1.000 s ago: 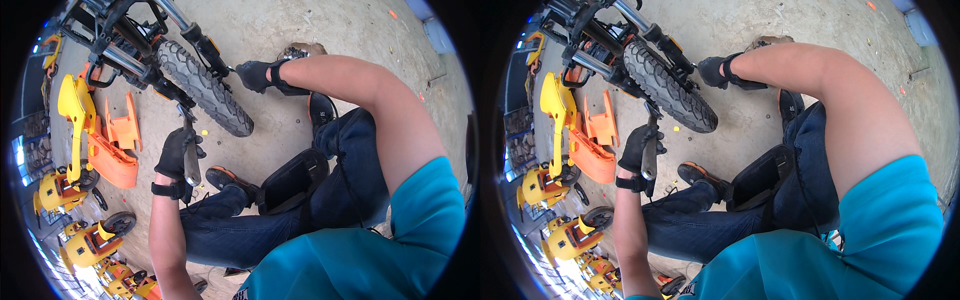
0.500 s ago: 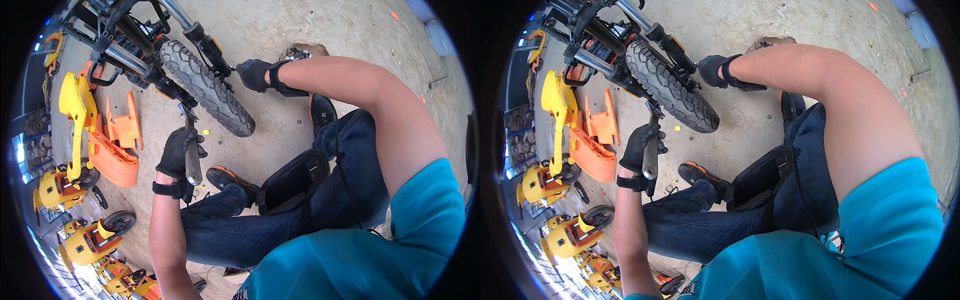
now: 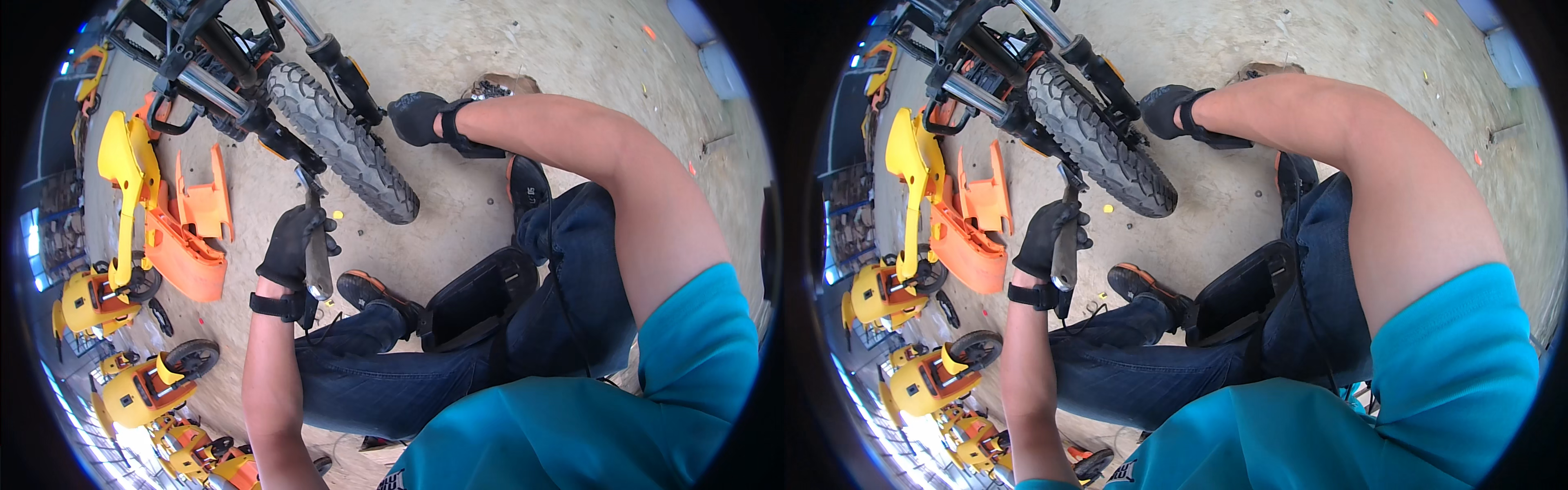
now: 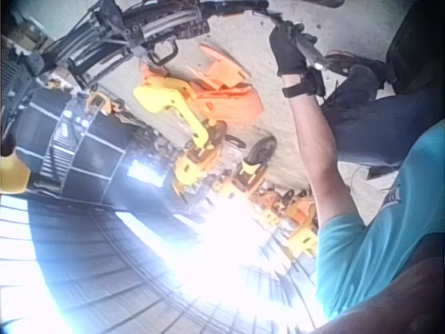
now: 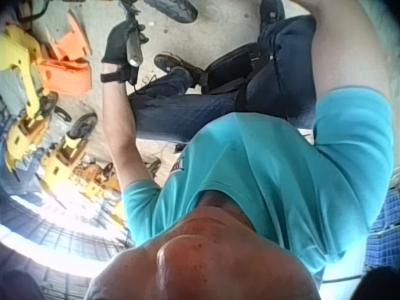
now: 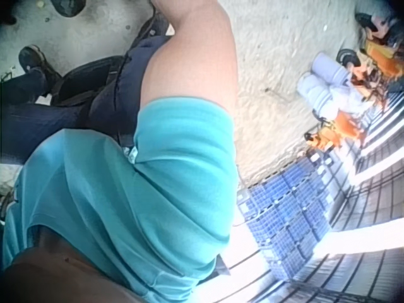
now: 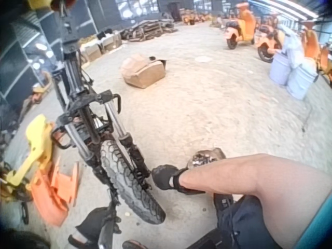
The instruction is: The person unscrews and tightens bolts on the front wheel of a motorcycle using an adjustable wrench and a smaller wrench.
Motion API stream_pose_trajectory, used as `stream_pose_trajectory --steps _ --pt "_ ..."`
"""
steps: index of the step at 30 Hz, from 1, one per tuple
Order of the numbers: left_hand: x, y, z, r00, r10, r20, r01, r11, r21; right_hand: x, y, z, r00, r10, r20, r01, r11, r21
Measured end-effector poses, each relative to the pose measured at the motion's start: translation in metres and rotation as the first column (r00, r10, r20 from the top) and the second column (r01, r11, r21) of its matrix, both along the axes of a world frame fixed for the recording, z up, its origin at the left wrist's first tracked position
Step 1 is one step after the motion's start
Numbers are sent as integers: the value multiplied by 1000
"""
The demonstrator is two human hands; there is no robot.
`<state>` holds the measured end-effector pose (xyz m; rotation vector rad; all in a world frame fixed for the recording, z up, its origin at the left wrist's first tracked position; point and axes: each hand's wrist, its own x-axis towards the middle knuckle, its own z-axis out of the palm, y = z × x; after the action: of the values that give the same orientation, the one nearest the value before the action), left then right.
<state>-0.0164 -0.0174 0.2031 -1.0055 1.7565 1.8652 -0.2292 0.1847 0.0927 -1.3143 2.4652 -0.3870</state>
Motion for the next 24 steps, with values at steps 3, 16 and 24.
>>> stream_pose_trajectory --steps 3,16,24 --pt "1 -1 0 1000 1 3 -1 1000 0 15 -2 8 999 -43 21 43 999 12" --pt "-1 1 1 1000 -11 9 11 1000 2 19 -3 -10 993 -79 89 88 990 -112" --pt "-8 14 15 995 17 102 -23 998 58 12 -3 -4 993 -79 86 82 996 -36"
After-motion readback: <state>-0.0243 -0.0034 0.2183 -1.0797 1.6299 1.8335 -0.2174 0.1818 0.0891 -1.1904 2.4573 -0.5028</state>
